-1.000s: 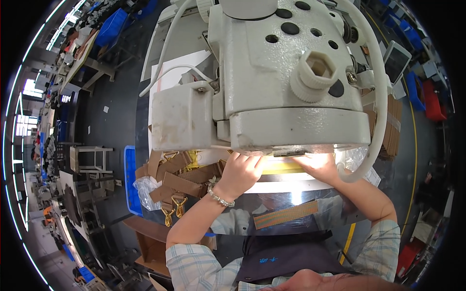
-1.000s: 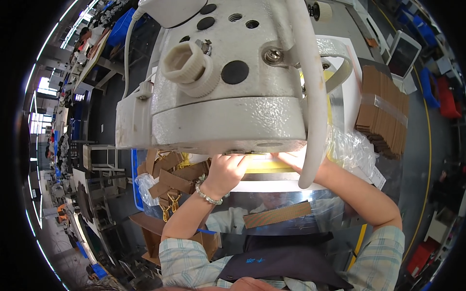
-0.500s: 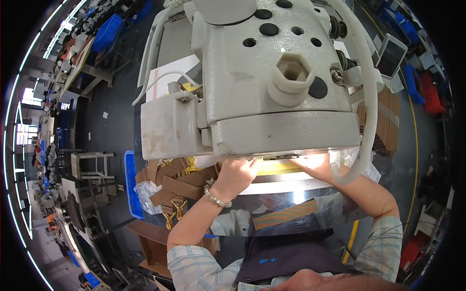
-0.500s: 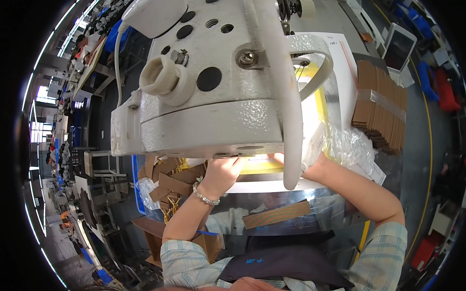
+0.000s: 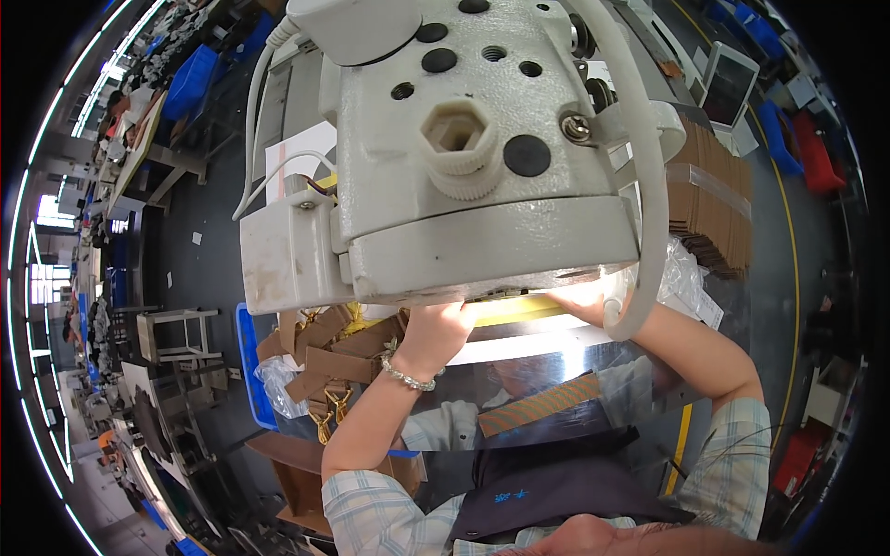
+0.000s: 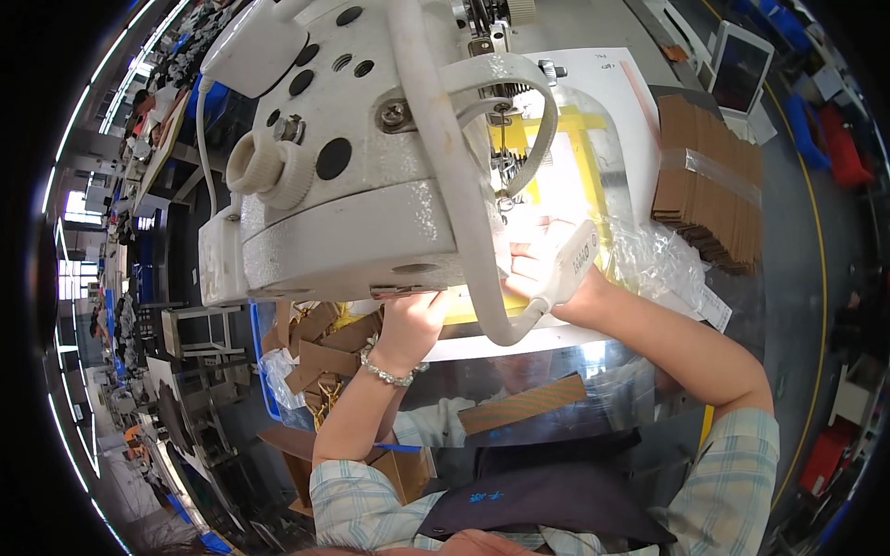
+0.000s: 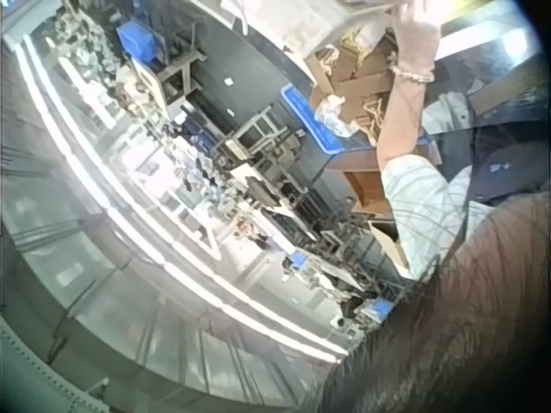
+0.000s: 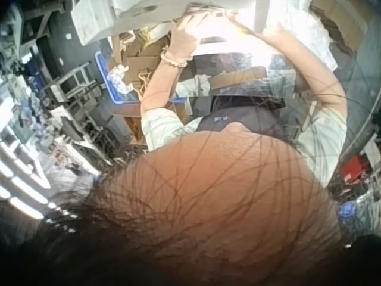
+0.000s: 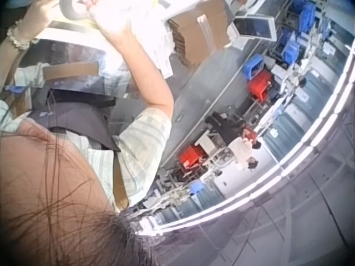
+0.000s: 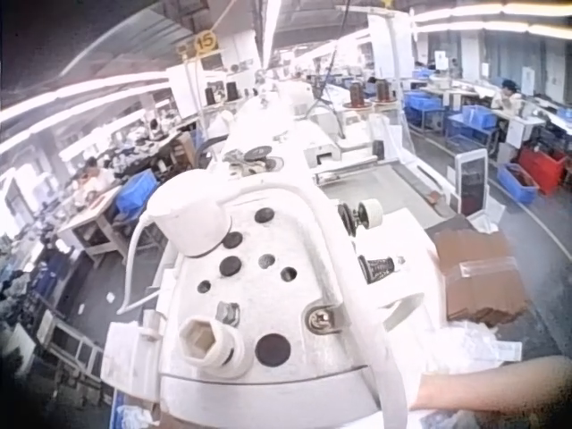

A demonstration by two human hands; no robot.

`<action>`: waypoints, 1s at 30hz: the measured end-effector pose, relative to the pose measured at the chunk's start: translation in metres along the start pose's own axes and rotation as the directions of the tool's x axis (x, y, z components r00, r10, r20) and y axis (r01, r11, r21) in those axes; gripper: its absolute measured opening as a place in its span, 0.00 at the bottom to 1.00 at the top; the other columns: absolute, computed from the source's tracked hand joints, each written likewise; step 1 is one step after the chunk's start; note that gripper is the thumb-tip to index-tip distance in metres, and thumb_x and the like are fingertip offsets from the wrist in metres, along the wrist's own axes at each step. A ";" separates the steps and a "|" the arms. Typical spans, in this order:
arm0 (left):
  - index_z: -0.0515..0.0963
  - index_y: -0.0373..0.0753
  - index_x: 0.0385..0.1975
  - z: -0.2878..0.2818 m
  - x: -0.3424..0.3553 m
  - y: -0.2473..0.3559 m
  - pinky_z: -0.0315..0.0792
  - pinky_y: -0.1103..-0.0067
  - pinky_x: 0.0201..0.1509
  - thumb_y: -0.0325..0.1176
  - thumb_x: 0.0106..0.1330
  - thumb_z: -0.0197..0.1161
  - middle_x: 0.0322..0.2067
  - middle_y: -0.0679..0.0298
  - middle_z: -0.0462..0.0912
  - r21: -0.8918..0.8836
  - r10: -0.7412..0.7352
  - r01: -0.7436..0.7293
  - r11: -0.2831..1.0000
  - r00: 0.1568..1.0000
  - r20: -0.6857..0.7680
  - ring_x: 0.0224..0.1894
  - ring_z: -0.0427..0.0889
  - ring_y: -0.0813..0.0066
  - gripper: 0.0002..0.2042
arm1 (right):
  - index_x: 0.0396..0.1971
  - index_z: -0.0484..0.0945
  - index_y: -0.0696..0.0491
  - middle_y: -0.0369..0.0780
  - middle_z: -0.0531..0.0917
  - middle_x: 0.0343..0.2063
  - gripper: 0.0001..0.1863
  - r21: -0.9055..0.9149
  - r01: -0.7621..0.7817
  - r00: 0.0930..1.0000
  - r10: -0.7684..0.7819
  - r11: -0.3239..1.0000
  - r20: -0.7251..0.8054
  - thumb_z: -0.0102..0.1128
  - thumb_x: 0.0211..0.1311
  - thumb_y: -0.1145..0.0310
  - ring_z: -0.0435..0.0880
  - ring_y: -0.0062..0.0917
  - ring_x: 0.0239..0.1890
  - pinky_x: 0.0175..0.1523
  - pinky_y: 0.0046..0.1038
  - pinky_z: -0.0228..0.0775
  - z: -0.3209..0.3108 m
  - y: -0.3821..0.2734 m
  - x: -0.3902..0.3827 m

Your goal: Sewing and assembling leather straps using an industrial sewing machine, attaching metal snap hooks and buckles.

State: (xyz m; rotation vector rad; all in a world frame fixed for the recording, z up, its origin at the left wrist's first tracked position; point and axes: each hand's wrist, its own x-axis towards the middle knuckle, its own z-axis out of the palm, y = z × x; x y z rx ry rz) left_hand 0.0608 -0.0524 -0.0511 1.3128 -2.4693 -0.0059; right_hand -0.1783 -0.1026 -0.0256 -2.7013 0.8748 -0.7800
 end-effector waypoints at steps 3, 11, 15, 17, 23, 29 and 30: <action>0.80 0.37 0.33 0.002 0.001 -0.001 0.74 0.75 0.37 0.23 0.46 0.57 0.28 0.61 0.81 -0.015 0.013 -0.013 1.000 1.000 -0.014 0.31 0.80 0.68 0.13 | 0.30 0.75 0.45 0.33 0.79 0.38 0.05 0.011 -0.022 0.996 0.021 1.000 0.089 0.54 0.51 0.67 0.76 0.22 0.41 0.53 0.34 0.62 -0.004 0.000 -0.001; 0.79 0.34 0.23 0.007 -0.003 -0.003 0.72 0.68 0.43 0.25 0.39 0.58 0.35 0.57 0.79 0.004 0.059 -0.059 0.998 0.996 -0.062 0.38 0.78 0.62 0.09 | 0.27 0.74 0.43 0.29 0.79 0.35 0.04 -0.066 0.052 0.998 -0.054 0.996 -0.028 0.56 0.49 0.65 0.77 0.20 0.45 0.51 0.41 0.61 0.009 0.006 -0.008; 0.77 0.33 0.14 0.011 -0.008 -0.007 0.69 0.62 0.49 0.26 0.34 0.58 0.43 0.53 0.78 -0.079 0.031 -0.029 0.996 0.999 0.020 0.44 0.76 0.56 0.06 | 0.29 0.74 0.43 0.29 0.80 0.37 0.05 0.012 0.011 1.000 -0.010 1.000 -0.018 0.56 0.50 0.65 0.77 0.20 0.47 0.53 0.42 0.60 0.013 0.007 -0.007; 0.78 0.34 0.21 0.006 -0.001 -0.006 0.71 0.67 0.43 0.25 0.39 0.59 0.35 0.57 0.79 -0.040 0.044 -0.046 0.998 0.999 -0.029 0.37 0.77 0.61 0.08 | 0.29 0.75 0.44 0.30 0.79 0.38 0.05 0.048 -0.011 1.000 0.011 0.999 -0.008 0.56 0.51 0.66 0.77 0.21 0.47 0.55 0.42 0.59 0.019 0.010 -0.010; 0.78 0.36 0.17 0.015 -0.011 -0.008 0.68 0.61 0.49 0.26 0.39 0.59 0.35 0.54 0.80 -0.097 -0.056 0.062 0.993 0.997 0.060 0.43 0.76 0.56 0.04 | 0.37 0.76 0.50 0.34 0.79 0.41 0.08 0.261 -0.124 0.992 0.116 0.957 0.047 0.51 0.59 0.70 0.76 0.24 0.48 0.57 0.38 0.60 0.015 0.005 -0.009; 0.80 0.39 0.20 0.007 0.001 -0.007 0.69 0.62 0.50 0.26 0.44 0.59 0.25 0.60 0.81 -0.093 -0.091 0.098 0.991 0.993 0.069 0.39 0.78 0.60 0.04 | 0.43 0.73 0.56 0.39 0.78 0.42 0.13 0.528 -0.276 0.961 0.231 0.803 0.150 0.46 0.64 0.66 0.75 0.26 0.47 0.56 0.33 0.62 0.008 0.013 -0.002; 0.81 0.39 0.21 0.006 0.003 -0.007 0.69 0.63 0.50 0.26 0.45 0.59 0.25 0.60 0.81 -0.059 -0.058 0.058 0.997 0.998 -0.003 0.38 0.79 0.61 0.05 | 0.42 0.73 0.55 0.39 0.78 0.41 0.12 0.488 -0.249 0.969 0.213 0.836 0.128 0.46 0.63 0.65 0.75 0.25 0.47 0.56 0.32 0.62 0.010 0.016 -0.002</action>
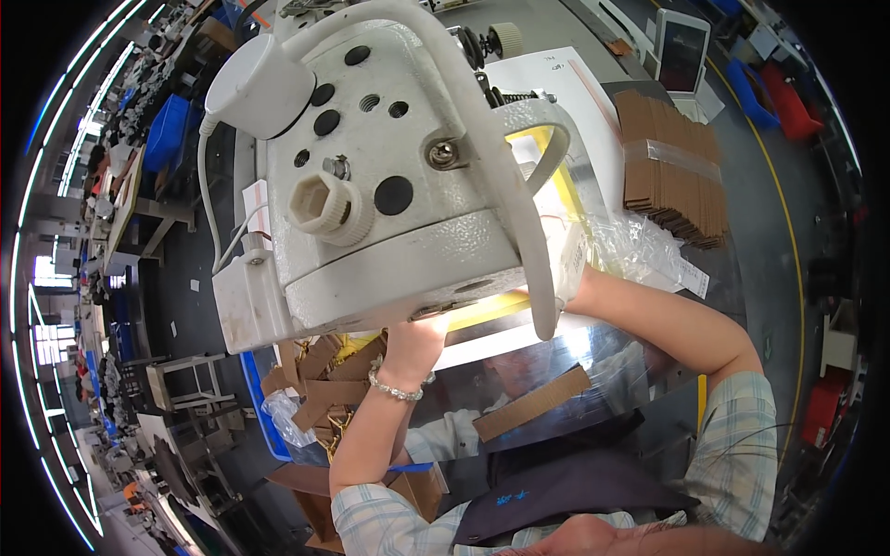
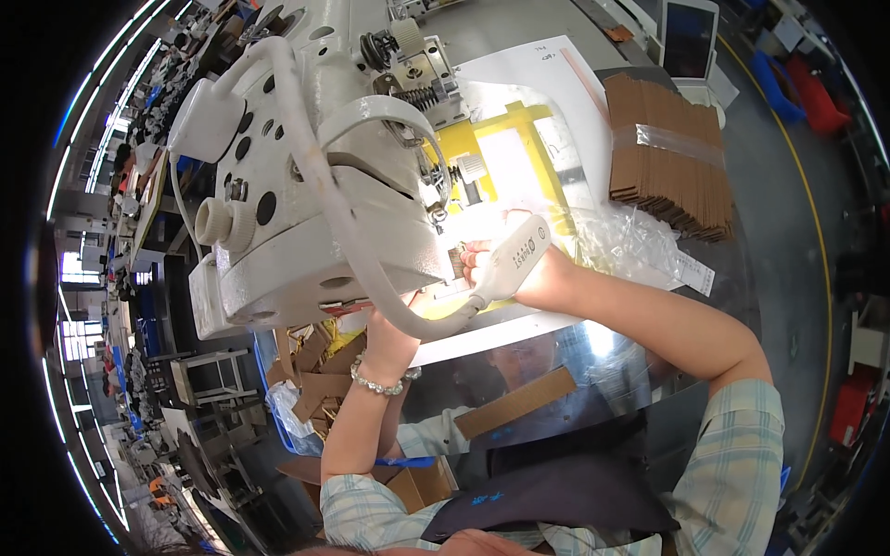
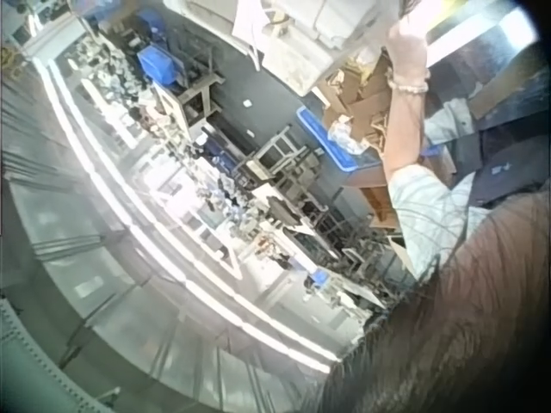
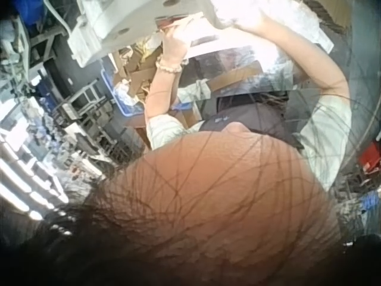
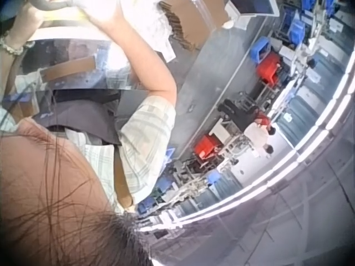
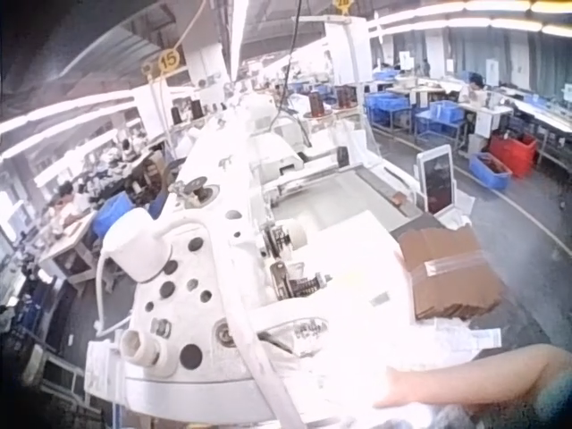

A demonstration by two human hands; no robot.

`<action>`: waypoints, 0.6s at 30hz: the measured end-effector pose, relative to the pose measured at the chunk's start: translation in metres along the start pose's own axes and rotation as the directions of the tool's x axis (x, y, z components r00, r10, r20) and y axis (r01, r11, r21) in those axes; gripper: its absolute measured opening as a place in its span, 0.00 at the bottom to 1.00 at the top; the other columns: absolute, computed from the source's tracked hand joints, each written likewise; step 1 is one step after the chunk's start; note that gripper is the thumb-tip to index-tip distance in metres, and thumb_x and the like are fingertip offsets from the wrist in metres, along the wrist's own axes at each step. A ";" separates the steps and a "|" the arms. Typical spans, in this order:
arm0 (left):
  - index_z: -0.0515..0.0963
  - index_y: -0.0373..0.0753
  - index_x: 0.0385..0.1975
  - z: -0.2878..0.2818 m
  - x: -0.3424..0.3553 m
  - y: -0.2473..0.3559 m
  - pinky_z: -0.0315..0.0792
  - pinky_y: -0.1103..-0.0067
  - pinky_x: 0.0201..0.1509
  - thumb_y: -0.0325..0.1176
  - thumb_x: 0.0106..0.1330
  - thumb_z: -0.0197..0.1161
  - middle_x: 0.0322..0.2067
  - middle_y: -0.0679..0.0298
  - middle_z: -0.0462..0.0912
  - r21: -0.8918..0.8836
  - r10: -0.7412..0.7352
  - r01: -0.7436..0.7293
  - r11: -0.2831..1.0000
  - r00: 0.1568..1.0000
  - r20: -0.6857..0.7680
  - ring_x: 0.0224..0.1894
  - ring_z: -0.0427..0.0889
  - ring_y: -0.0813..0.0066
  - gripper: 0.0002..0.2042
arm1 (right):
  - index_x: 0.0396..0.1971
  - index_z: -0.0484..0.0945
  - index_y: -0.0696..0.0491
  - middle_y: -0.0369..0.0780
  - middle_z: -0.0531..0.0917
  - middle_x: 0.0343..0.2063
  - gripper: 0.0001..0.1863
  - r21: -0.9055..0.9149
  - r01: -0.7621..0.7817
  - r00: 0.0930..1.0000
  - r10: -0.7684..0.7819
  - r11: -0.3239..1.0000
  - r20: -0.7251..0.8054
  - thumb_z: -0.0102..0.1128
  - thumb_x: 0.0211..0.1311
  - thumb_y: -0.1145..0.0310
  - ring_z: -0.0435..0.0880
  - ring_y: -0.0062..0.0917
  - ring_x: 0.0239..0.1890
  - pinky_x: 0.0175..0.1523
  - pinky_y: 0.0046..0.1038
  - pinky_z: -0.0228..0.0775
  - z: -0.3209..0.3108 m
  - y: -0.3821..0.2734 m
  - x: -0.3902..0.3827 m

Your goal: Sewing and assembling leather straps using an industrial sewing machine, attaching metal snap hooks and buckles.

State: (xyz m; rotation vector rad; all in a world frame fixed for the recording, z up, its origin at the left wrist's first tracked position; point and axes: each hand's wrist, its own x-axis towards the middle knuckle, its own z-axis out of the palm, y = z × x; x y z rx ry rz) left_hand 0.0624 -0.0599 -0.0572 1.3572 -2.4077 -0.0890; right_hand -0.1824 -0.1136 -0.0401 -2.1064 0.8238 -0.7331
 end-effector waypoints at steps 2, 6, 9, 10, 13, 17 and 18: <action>0.82 0.39 0.22 -0.001 0.003 -0.002 0.69 0.63 0.50 0.26 0.45 0.59 0.27 0.60 0.81 -0.022 0.000 0.000 1.000 1.000 0.003 0.38 0.79 0.61 0.06 | 0.40 0.74 0.54 0.38 0.79 0.41 0.12 -0.102 0.054 0.998 -0.056 0.993 -0.014 0.48 0.63 0.65 0.76 0.24 0.46 0.55 0.31 0.62 0.002 0.008 0.001; 0.82 0.38 0.26 0.000 0.007 -0.009 0.70 0.65 0.49 0.26 0.44 0.61 0.30 0.60 0.82 -0.105 -0.057 0.064 0.992 0.996 0.068 0.38 0.79 0.61 0.08 | 0.38 0.75 0.53 0.37 0.80 0.40 0.11 -0.245 0.141 0.989 -0.149 0.959 -0.017 0.50 0.61 0.64 0.76 0.22 0.44 0.53 0.29 0.62 0.014 0.027 0.006; 0.81 0.37 0.30 0.003 0.007 -0.014 0.70 0.68 0.48 0.26 0.45 0.61 0.32 0.58 0.82 -0.213 -0.110 0.115 0.970 0.993 0.033 0.38 0.79 0.59 0.10 | 0.30 0.78 0.45 0.29 0.82 0.35 0.04 -0.024 0.122 0.966 -0.125 0.992 -0.227 0.59 0.53 0.66 0.80 0.17 0.41 0.48 0.29 0.59 0.019 0.033 0.009; 0.81 0.37 0.30 0.004 0.008 -0.016 0.70 0.68 0.48 0.26 0.45 0.61 0.32 0.58 0.82 -0.211 -0.113 0.117 0.971 0.993 0.031 0.38 0.79 0.59 0.10 | 0.30 0.78 0.44 0.28 0.82 0.35 0.05 0.117 0.074 0.981 -0.051 0.990 -0.187 0.60 0.51 0.66 0.80 0.17 0.41 0.48 0.31 0.57 0.016 0.032 0.011; 0.80 0.36 0.33 0.003 0.011 -0.018 0.70 0.69 0.48 0.26 0.46 0.61 0.33 0.57 0.81 -0.238 -0.096 0.101 0.966 0.995 0.033 0.38 0.79 0.58 0.12 | 0.29 0.78 0.42 0.28 0.82 0.35 0.06 -0.024 0.177 0.966 -0.178 0.984 -0.189 0.61 0.50 0.67 0.80 0.16 0.42 0.49 0.33 0.55 0.012 0.034 0.013; 0.79 0.35 0.34 0.000 0.012 -0.017 0.70 0.69 0.47 0.25 0.45 0.62 0.34 0.56 0.81 -0.280 -0.104 0.122 0.952 0.991 0.081 0.38 0.79 0.58 0.13 | 0.29 0.78 0.42 0.28 0.82 0.35 0.05 -0.327 0.337 0.894 -0.409 0.883 -0.182 0.60 0.50 0.67 0.80 0.16 0.43 0.49 0.35 0.55 0.005 0.025 0.014; 0.80 0.35 0.34 0.000 0.013 -0.016 0.70 0.68 0.47 0.26 0.45 0.63 0.34 0.56 0.81 -0.248 -0.112 0.135 0.959 0.988 0.104 0.38 0.79 0.59 0.13 | 0.29 0.78 0.42 0.28 0.82 0.35 0.05 -0.327 0.339 0.893 -0.411 0.882 -0.184 0.60 0.50 0.67 0.80 0.16 0.43 0.49 0.35 0.55 0.004 0.026 0.013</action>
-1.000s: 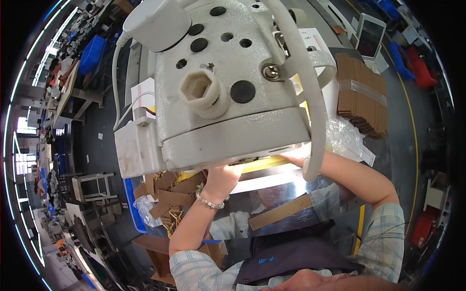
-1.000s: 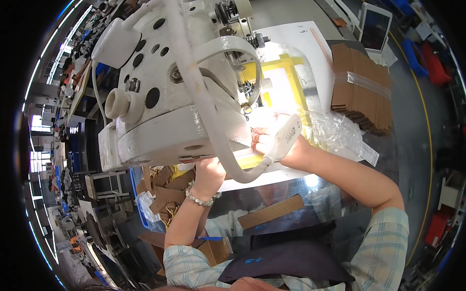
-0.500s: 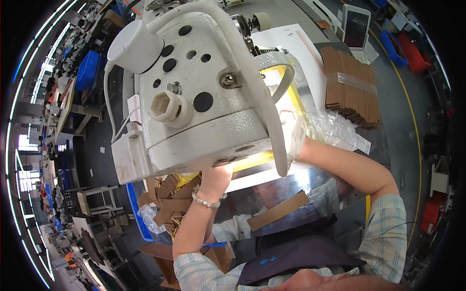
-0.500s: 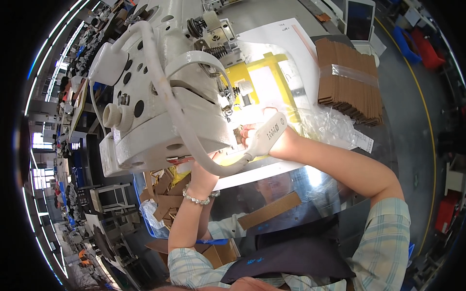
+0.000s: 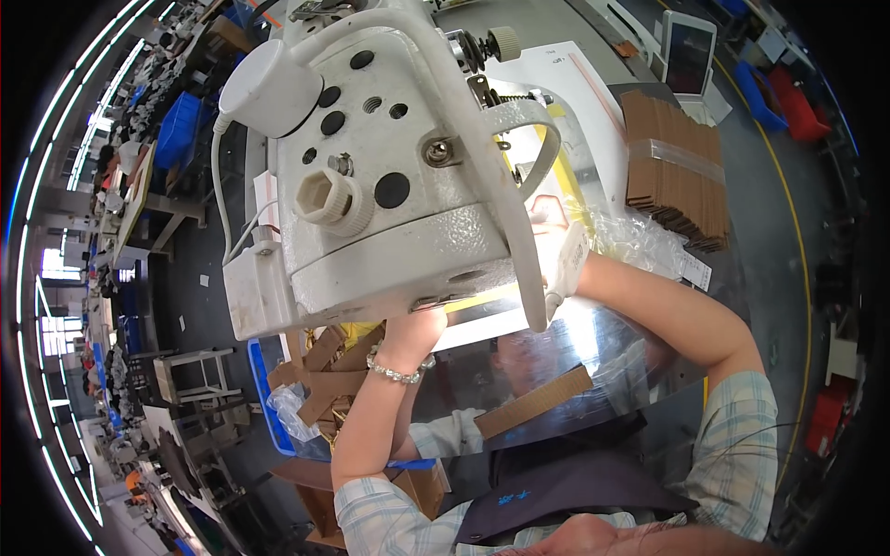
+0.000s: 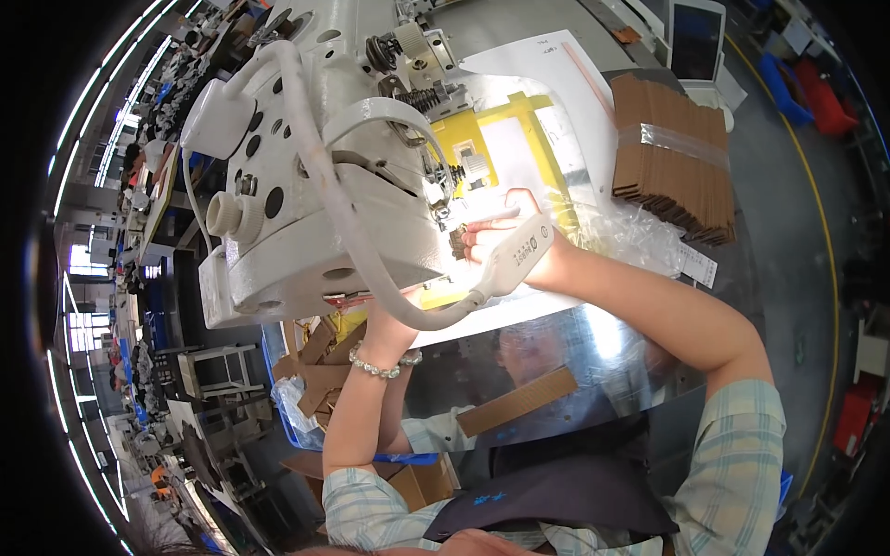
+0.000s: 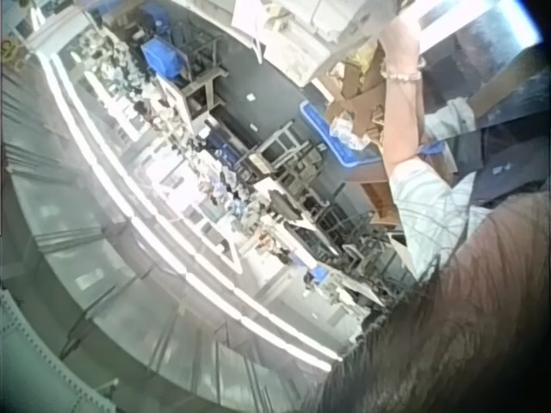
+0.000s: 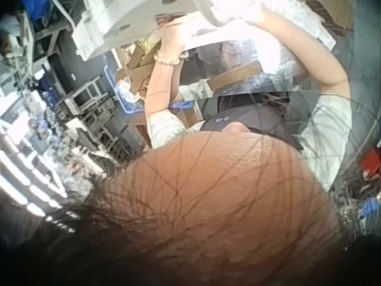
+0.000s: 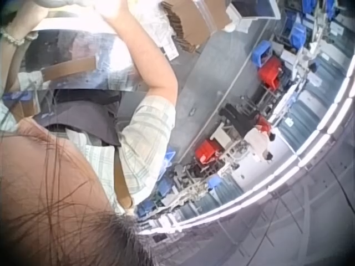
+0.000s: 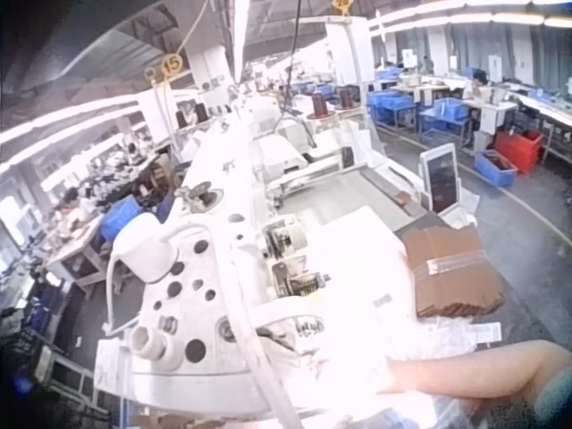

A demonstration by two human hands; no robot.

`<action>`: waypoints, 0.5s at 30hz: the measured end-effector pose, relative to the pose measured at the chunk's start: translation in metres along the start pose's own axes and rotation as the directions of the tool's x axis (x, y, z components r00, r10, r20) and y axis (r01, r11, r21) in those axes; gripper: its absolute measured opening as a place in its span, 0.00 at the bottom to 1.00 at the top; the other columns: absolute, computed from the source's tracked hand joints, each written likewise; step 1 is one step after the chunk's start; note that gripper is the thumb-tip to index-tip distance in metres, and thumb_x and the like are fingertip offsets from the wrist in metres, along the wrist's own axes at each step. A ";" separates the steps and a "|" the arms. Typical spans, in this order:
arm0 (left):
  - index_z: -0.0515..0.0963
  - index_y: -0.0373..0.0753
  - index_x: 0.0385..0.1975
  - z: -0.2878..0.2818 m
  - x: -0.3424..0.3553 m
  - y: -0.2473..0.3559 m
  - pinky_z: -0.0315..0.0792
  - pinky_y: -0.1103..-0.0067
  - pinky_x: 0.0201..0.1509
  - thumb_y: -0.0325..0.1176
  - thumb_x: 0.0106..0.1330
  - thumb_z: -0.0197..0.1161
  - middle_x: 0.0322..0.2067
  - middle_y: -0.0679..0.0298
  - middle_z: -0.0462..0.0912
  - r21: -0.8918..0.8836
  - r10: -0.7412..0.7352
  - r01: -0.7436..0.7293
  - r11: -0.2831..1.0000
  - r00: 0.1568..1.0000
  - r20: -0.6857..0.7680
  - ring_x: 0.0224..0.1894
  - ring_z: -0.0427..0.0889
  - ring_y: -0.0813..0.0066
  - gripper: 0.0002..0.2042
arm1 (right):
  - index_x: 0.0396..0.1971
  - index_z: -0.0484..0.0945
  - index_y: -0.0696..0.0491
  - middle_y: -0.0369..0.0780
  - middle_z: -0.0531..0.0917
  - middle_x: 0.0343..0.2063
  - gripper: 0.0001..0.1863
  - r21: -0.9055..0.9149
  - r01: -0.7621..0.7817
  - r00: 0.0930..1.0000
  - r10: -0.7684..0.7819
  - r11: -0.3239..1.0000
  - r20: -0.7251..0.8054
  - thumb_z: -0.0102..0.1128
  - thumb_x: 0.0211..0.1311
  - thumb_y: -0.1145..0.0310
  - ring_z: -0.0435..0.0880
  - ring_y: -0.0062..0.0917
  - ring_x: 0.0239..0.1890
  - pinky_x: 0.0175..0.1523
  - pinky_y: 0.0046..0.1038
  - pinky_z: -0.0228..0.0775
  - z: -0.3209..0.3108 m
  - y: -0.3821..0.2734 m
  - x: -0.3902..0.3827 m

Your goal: Sewing and assembling leather straps using an industrial sewing machine, attaching metal snap hooks and buckles.

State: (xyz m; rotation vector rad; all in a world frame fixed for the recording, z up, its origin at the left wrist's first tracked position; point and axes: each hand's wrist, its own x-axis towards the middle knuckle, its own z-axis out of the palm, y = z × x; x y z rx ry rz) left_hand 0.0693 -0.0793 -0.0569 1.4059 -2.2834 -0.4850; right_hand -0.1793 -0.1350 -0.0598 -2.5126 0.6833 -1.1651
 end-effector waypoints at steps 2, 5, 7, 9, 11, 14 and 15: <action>0.80 0.35 0.33 -0.002 0.000 0.005 0.70 0.68 0.46 0.25 0.44 0.62 0.33 0.56 0.81 -0.018 -0.015 0.015 1.000 1.000 0.003 0.37 0.79 0.59 0.13 | 0.29 0.78 0.42 0.28 0.82 0.35 0.05 -0.086 0.023 0.999 -0.020 0.996 0.032 0.60 0.51 0.67 0.80 0.16 0.42 0.49 0.35 0.55 -0.002 0.002 -0.001; 0.80 0.36 0.32 0.000 -0.002 0.006 0.71 0.68 0.45 0.25 0.44 0.61 0.32 0.57 0.82 -0.028 -0.033 0.033 0.999 0.999 -0.005 0.36 0.79 0.60 0.12 | 0.30 0.79 0.42 0.28 0.82 0.36 0.05 -0.075 0.030 0.998 -0.026 0.997 0.056 0.60 0.51 0.67 0.81 0.16 0.42 0.49 0.36 0.54 -0.003 -0.001 0.000; 0.81 0.36 0.31 -0.003 0.001 0.011 0.71 0.68 0.44 0.26 0.44 0.61 0.30 0.57 0.82 -0.016 -0.035 0.034 0.999 0.999 -0.017 0.35 0.79 0.60 0.12 | 0.30 0.78 0.42 0.28 0.83 0.36 0.05 -0.078 0.036 0.999 -0.033 0.996 0.033 0.60 0.52 0.67 0.81 0.16 0.42 0.49 0.35 0.54 -0.001 0.000 0.000; 0.81 0.36 0.28 -0.010 0.005 0.019 0.72 0.68 0.42 0.26 0.44 0.60 0.27 0.58 0.81 0.074 0.051 -0.049 0.996 0.999 -0.018 0.32 0.79 0.61 0.10 | 0.30 0.78 0.42 0.27 0.83 0.36 0.04 -0.083 0.041 0.999 -0.040 0.996 0.012 0.59 0.52 0.66 0.81 0.16 0.42 0.49 0.35 0.54 0.001 0.001 -0.001; 0.80 0.36 0.29 -0.014 0.006 0.024 0.72 0.68 0.42 0.26 0.44 0.60 0.25 0.58 0.81 0.092 -0.004 0.000 0.996 0.999 0.042 0.31 0.79 0.62 0.10 | 0.30 0.78 0.43 0.28 0.82 0.35 0.04 -0.096 0.027 0.999 -0.025 0.995 0.021 0.58 0.54 0.67 0.80 0.17 0.42 0.48 0.34 0.57 0.000 0.001 -0.003; 0.79 0.35 0.32 -0.014 -0.006 0.027 0.72 0.68 0.43 0.26 0.45 0.58 0.25 0.58 0.80 0.148 0.006 -0.012 0.989 0.999 0.045 0.32 0.79 0.63 0.12 | 0.35 0.75 0.49 0.34 0.80 0.36 0.06 0.062 -0.032 0.995 0.026 0.998 0.093 0.55 0.57 0.72 0.78 0.21 0.42 0.48 0.31 0.63 0.004 -0.001 -0.006; 0.79 0.34 0.35 -0.011 -0.011 0.025 0.71 0.69 0.44 0.26 0.46 0.58 0.27 0.58 0.80 0.176 0.076 -0.073 0.982 0.997 -0.006 0.34 0.79 0.63 0.13 | 0.42 0.69 0.57 0.39 0.75 0.38 0.10 0.481 -0.242 0.970 0.201 0.843 0.137 0.48 0.59 0.76 0.74 0.24 0.42 0.52 0.28 0.66 0.002 -0.013 0.002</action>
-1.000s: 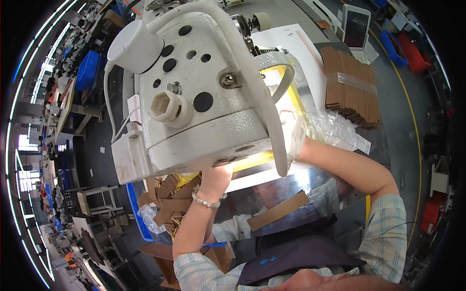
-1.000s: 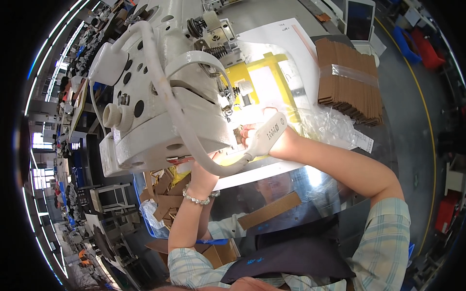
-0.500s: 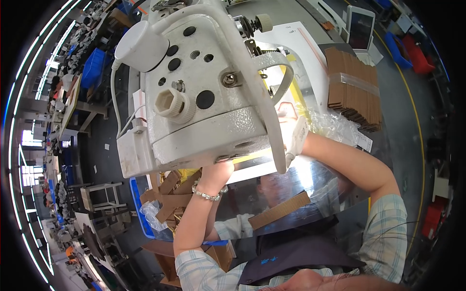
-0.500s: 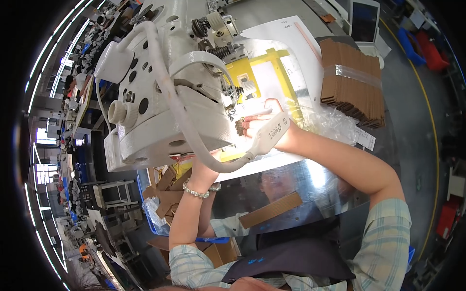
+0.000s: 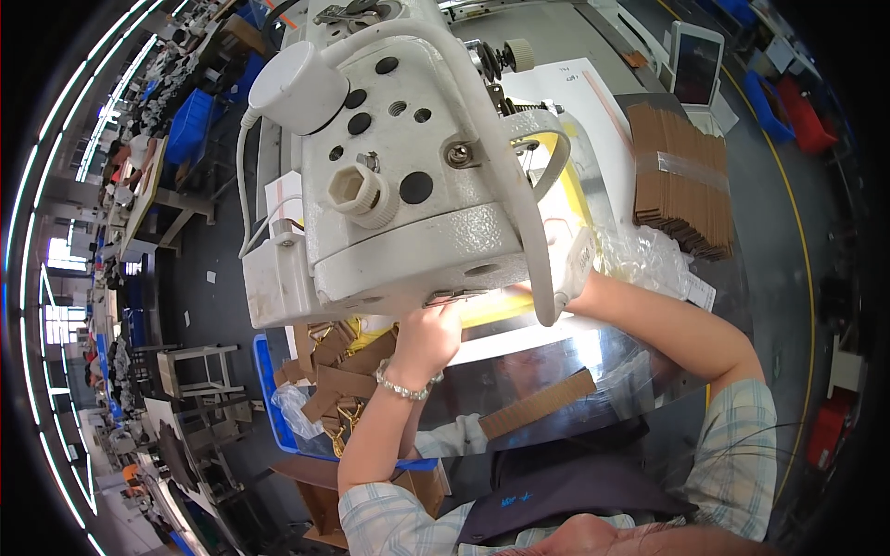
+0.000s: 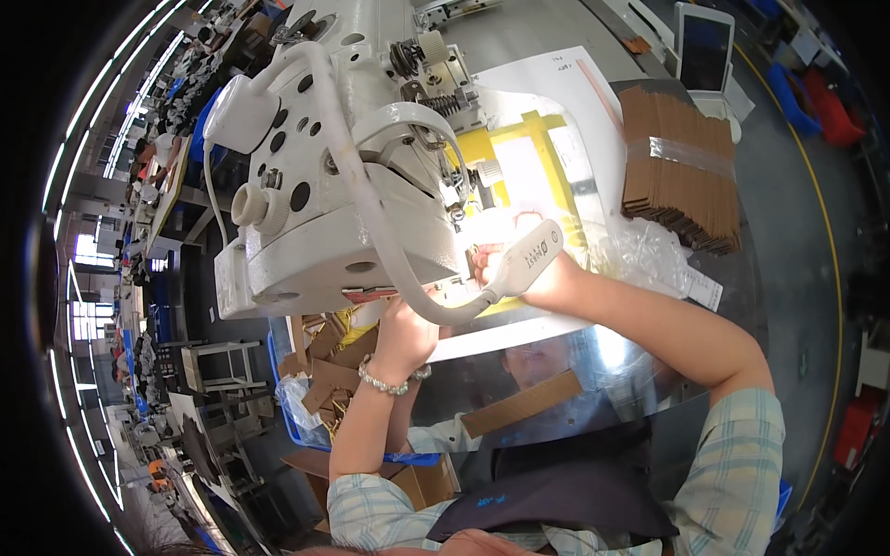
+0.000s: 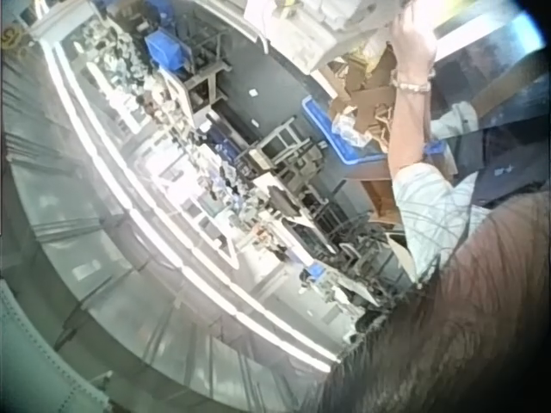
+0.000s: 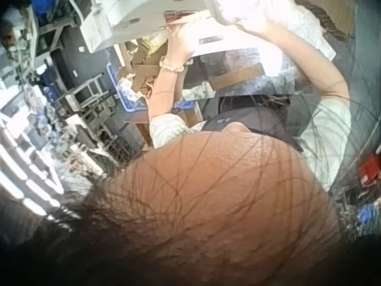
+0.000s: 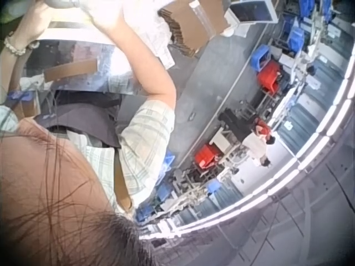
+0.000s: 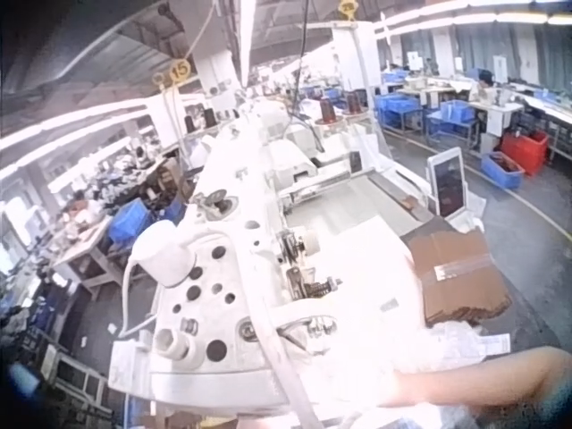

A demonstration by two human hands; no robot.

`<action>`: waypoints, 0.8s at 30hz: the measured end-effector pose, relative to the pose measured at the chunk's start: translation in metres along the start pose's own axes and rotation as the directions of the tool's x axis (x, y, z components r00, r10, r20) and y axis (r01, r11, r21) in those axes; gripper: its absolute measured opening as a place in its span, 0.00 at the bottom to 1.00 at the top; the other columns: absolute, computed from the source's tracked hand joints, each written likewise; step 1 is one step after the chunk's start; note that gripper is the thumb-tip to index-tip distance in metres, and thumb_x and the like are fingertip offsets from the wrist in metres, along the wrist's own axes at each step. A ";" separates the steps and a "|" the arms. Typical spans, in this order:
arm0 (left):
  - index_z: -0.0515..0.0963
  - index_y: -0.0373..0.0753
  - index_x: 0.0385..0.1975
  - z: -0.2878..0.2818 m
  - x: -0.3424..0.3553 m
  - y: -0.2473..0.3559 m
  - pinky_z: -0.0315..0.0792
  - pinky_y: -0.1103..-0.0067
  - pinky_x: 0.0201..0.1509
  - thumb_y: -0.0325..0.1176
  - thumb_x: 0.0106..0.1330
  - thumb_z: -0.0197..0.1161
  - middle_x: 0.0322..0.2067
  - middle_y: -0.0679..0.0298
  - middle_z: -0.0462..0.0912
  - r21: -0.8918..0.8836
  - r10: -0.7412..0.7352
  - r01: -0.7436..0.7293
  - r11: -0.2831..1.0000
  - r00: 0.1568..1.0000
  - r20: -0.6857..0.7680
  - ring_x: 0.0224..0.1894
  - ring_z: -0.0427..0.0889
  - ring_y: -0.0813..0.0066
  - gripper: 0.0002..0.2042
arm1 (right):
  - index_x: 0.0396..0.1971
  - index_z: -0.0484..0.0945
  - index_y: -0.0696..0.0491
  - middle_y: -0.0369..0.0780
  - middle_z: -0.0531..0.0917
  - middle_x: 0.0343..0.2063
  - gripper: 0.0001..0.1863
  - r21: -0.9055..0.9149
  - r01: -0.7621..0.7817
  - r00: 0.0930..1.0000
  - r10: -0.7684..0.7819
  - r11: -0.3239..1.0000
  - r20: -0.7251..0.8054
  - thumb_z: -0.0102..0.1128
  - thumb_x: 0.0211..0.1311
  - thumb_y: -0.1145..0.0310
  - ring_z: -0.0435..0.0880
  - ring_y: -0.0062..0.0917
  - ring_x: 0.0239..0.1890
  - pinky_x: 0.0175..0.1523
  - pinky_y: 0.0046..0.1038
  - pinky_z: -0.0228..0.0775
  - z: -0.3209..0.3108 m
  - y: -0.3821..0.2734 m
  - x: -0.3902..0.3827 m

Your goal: Sewing and assembling leather straps using an industrial sewing machine, attaching metal snap hooks and buckles.

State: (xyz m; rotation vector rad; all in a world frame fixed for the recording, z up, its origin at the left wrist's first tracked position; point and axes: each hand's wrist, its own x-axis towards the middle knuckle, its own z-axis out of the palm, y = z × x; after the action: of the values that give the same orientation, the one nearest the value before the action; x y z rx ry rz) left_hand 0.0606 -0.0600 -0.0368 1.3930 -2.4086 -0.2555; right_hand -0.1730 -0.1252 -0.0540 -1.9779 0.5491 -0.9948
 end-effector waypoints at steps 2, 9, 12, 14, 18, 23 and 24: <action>0.77 0.33 0.37 0.005 -0.006 -0.002 0.71 0.69 0.46 0.26 0.47 0.57 0.29 0.57 0.79 0.027 0.058 -0.057 0.998 0.997 -0.049 0.37 0.78 0.63 0.15 | 0.44 0.66 0.60 0.41 0.74 0.39 0.11 0.219 -0.171 0.985 0.165 0.961 0.044 0.46 0.60 0.77 0.73 0.24 0.43 0.53 0.28 0.65 0.007 -0.012 -0.005; 0.77 0.38 0.43 0.003 0.004 0.014 0.71 0.71 0.48 0.25 0.50 0.55 0.35 0.59 0.77 0.120 0.106 -0.098 0.988 0.992 -0.064 0.42 0.76 0.63 0.17 | 0.53 0.62 0.58 0.41 0.75 0.47 0.22 0.162 -0.418 0.905 0.394 0.894 0.162 0.50 0.56 0.80 0.72 0.25 0.52 0.59 0.28 0.61 0.008 0.002 -0.020; 0.77 0.45 0.43 0.003 0.011 0.018 0.72 0.71 0.44 0.26 0.51 0.55 0.33 0.60 0.76 0.156 0.110 -0.097 0.983 0.991 -0.072 0.40 0.77 0.64 0.17 | 0.50 0.69 0.53 0.39 0.77 0.49 0.21 0.105 -0.370 0.928 0.360 0.923 0.100 0.52 0.54 0.79 0.72 0.25 0.55 0.62 0.29 0.58 0.015 0.009 -0.024; 0.78 0.48 0.43 0.005 0.016 0.019 0.73 0.72 0.42 0.26 0.52 0.56 0.32 0.61 0.76 0.161 0.111 -0.096 0.982 0.990 -0.089 0.37 0.78 0.66 0.17 | 0.48 0.73 0.52 0.37 0.78 0.49 0.19 0.317 -0.456 0.886 0.457 0.832 0.075 0.53 0.54 0.78 0.72 0.26 0.56 0.63 0.30 0.56 0.017 0.011 -0.024; 0.77 0.44 0.36 0.008 0.019 0.023 0.76 0.76 0.33 0.28 0.53 0.57 0.27 0.64 0.77 0.180 0.116 -0.091 0.979 0.985 -0.131 0.25 0.79 0.71 0.11 | 0.43 0.78 0.46 0.34 0.79 0.47 0.14 0.004 -0.332 0.940 0.331 0.943 0.079 0.53 0.56 0.73 0.73 0.24 0.55 0.65 0.34 0.51 0.015 0.015 -0.028; 0.79 0.34 0.32 0.011 0.013 0.020 0.76 0.75 0.35 0.23 0.41 0.60 0.30 0.60 0.76 0.232 0.104 -0.092 0.968 0.994 -0.041 0.35 0.76 0.64 0.14 | 0.44 0.77 0.40 0.33 0.79 0.46 0.14 -0.270 -0.260 0.952 0.294 0.927 0.091 0.51 0.58 0.68 0.73 0.22 0.54 0.65 0.38 0.46 0.011 0.007 -0.025; 0.79 0.34 0.32 0.011 0.013 0.020 0.76 0.75 0.35 0.23 0.41 0.60 0.30 0.60 0.76 0.231 0.104 -0.092 0.969 0.994 -0.039 0.35 0.76 0.64 0.14 | 0.43 0.77 0.40 0.32 0.79 0.46 0.13 -0.320 -0.203 0.967 0.241 0.925 0.083 0.50 0.59 0.67 0.73 0.22 0.54 0.65 0.38 0.47 0.011 0.006 -0.026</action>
State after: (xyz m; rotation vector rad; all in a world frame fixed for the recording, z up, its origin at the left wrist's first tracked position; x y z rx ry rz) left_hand 0.0348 -0.0612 -0.0379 1.3491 -2.5187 0.0851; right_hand -0.1798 -0.1062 -0.0742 -2.1729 0.8839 -0.6728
